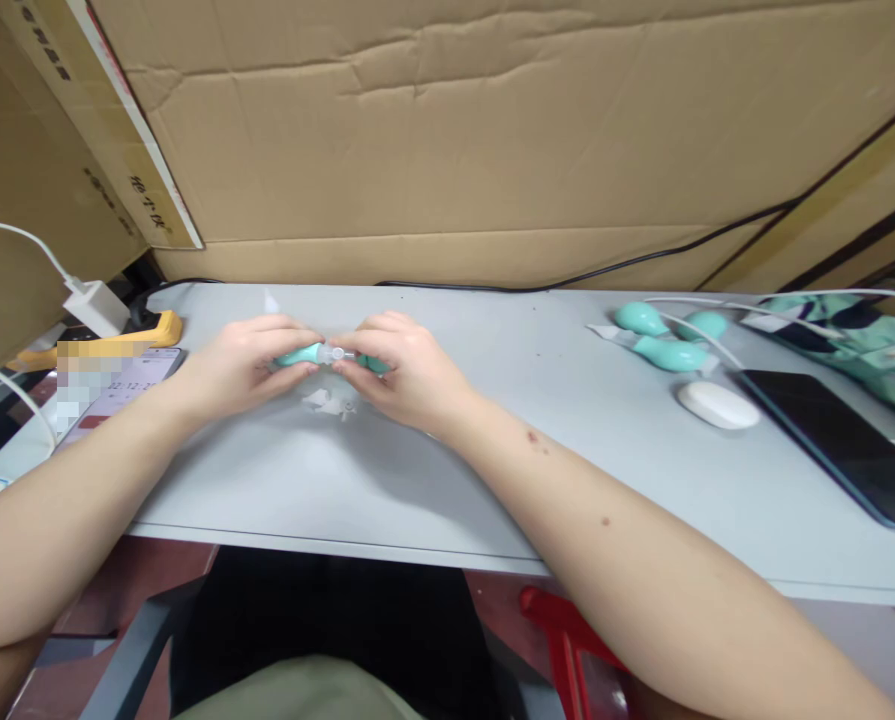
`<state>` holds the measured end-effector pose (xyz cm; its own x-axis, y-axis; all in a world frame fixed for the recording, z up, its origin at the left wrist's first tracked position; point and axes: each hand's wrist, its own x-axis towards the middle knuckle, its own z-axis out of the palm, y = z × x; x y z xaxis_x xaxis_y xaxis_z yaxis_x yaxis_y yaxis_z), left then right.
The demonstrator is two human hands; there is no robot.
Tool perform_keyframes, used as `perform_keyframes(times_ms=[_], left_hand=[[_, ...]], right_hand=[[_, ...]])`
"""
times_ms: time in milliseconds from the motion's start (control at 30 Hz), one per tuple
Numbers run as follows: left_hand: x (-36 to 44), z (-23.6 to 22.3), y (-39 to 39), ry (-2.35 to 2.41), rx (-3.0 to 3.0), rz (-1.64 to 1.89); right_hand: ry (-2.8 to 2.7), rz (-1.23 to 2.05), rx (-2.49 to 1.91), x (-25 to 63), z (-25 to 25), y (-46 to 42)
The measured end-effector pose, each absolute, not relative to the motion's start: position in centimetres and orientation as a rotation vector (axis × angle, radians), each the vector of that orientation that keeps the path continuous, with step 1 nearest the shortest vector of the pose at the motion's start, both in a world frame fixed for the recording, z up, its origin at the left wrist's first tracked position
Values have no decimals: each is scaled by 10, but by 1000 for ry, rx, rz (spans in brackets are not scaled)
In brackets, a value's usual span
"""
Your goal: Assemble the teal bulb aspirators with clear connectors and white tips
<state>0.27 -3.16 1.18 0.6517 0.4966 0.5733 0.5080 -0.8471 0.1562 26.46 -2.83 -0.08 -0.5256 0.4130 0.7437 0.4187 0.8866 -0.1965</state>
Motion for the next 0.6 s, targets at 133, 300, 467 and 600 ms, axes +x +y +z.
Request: perform_keyframes(times_ms=[133,300,467,600], left_hand=[[4,10,-31,-858,-2832,-979],[6,6,-30,-820,-2795,-1049],[10,2,-31,-794,-2782,-1088],[10,2,-33,-796,-2775,-1064]], right_hand=[[-2166,-17,-593,263,-2,-29],[-2131,66,-629,262,-5,-29],[-2134,93,-642,261,-7,-31],[-2144,46,-600,260,-7,-31]])
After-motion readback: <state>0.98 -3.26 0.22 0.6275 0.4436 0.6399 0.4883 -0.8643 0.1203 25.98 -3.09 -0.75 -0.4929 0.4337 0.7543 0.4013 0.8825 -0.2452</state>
